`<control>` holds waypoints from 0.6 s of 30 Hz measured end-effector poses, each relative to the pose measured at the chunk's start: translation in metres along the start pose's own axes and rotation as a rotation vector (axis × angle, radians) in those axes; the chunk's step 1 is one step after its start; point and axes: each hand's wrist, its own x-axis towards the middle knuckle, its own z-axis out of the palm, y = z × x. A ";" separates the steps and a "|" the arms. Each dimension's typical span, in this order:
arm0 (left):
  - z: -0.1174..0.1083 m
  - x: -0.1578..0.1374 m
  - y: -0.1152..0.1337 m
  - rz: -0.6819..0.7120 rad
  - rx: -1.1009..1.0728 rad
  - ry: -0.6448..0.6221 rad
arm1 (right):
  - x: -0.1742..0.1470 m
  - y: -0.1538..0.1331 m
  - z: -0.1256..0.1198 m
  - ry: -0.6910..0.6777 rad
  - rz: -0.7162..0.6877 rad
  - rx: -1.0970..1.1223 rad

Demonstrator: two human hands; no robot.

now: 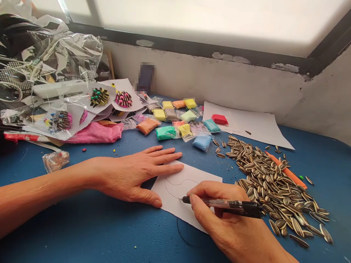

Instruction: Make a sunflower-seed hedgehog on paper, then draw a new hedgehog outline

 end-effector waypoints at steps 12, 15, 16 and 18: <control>0.000 -0.001 0.001 -0.015 -0.005 -0.008 | 0.005 -0.009 -0.013 -0.078 0.059 -0.013; -0.001 0.000 0.001 -0.016 -0.004 -0.011 | 0.004 -0.002 -0.016 -0.169 0.065 -0.054; -0.001 0.000 0.001 -0.019 0.000 -0.016 | 0.003 0.001 -0.017 -0.194 0.065 -0.059; -0.001 0.001 0.001 -0.027 0.011 -0.028 | 0.002 0.005 -0.017 -0.224 0.069 -0.066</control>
